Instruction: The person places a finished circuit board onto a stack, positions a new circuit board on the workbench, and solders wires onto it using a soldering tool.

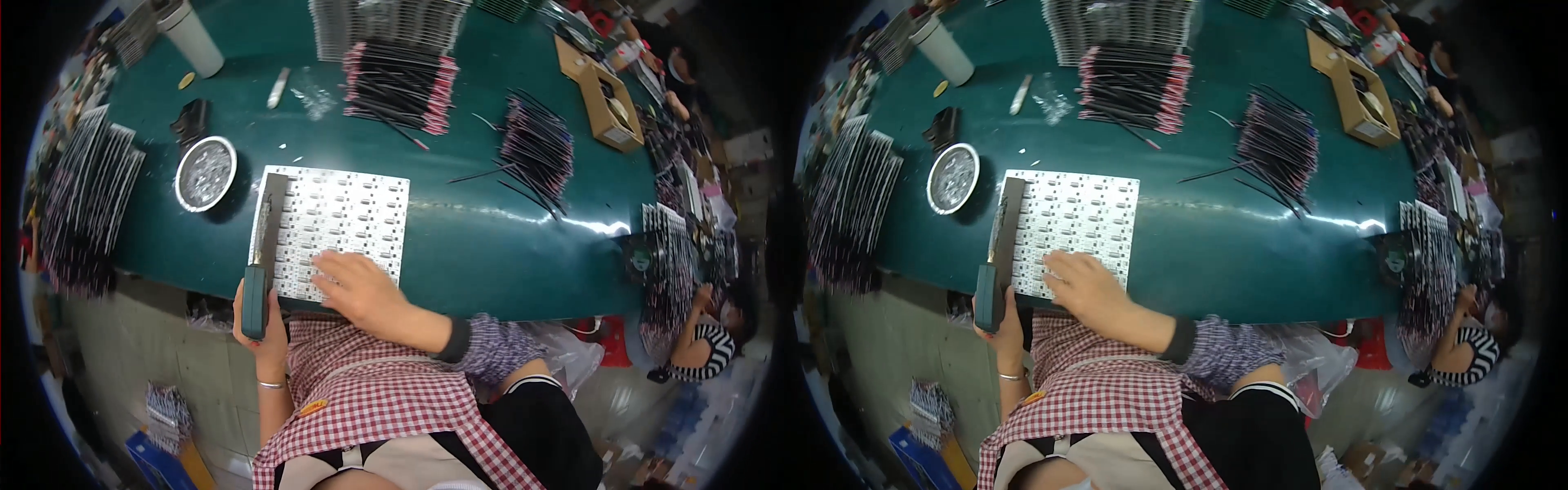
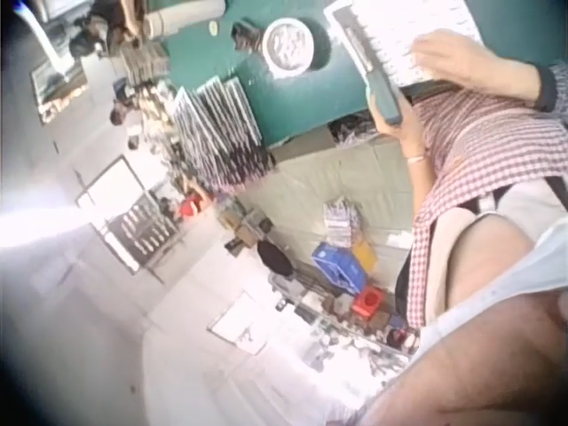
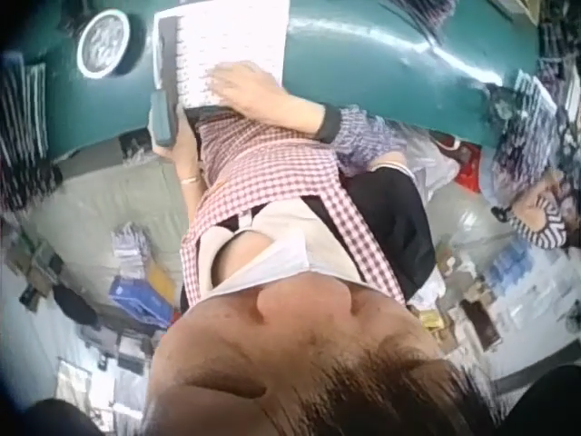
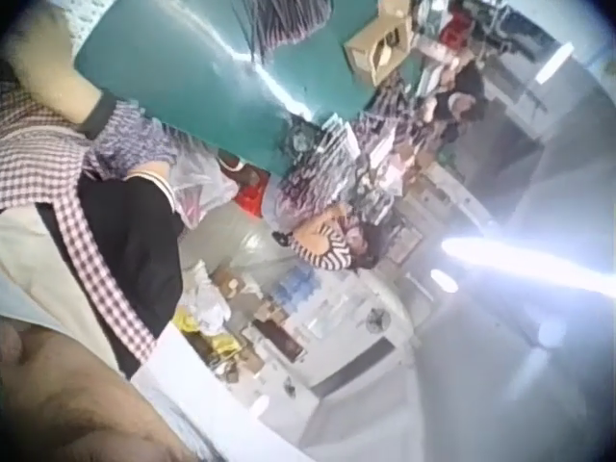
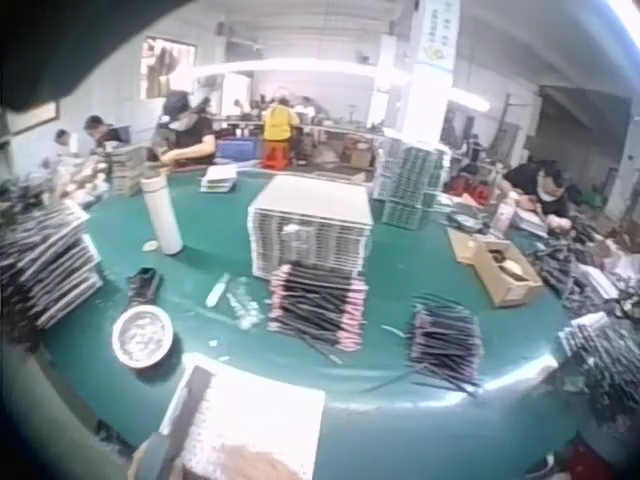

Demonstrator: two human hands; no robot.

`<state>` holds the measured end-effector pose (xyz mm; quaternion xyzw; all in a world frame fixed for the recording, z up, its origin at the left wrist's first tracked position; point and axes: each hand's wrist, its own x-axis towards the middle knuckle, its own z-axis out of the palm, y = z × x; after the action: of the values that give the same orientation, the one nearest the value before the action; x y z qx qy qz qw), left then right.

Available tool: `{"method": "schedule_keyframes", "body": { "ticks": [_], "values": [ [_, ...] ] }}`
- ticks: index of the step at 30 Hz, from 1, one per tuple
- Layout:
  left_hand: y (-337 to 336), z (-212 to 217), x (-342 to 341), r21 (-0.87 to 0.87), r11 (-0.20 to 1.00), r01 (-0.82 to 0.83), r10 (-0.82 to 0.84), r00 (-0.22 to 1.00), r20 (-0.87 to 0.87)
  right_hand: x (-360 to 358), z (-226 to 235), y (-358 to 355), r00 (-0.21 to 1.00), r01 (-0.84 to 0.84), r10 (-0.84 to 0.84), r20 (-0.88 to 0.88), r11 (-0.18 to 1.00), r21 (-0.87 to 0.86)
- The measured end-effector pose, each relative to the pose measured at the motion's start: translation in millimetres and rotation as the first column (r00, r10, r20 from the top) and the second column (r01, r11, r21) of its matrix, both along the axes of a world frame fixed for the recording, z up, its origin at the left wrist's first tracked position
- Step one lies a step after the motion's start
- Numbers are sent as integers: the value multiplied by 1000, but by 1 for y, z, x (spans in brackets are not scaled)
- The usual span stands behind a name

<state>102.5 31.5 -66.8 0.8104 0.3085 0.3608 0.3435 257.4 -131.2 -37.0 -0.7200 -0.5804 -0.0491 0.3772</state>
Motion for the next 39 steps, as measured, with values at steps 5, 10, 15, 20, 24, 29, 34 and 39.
{"method": "schedule_keyframes", "body": {
  "ticks": [5,10,15,20,24,29,34,39],
  "values": [
    [3,-10,3,174,984,37,-41,999,18,99,2,-119,828,533,-524,199,846,10],
    [22,-28,-9,322,943,81,-28,985,-168,170,-8,-187,543,815,-703,459,572,-87],
    [27,-45,-19,437,898,-46,157,962,-222,187,-15,-185,471,804,-583,662,593,-49],
    [27,-43,-22,680,728,84,147,951,-274,201,-5,-190,543,790,-504,672,578,-205],
    [16,-32,-16,436,900,12,97,969,-227,202,15,-197,726,659,-383,572,624,-419],
    [14,-29,-9,444,895,-41,128,977,-168,198,17,-197,775,618,-420,471,657,-432],
    [16,-24,-10,689,721,73,202,929,-310,207,2,-191,589,725,-460,664,664,-184],
    [7,-20,-1,358,931,-68,127,982,-141,215,0,-185,519,777,-403,753,589,-221]
  ]
}}
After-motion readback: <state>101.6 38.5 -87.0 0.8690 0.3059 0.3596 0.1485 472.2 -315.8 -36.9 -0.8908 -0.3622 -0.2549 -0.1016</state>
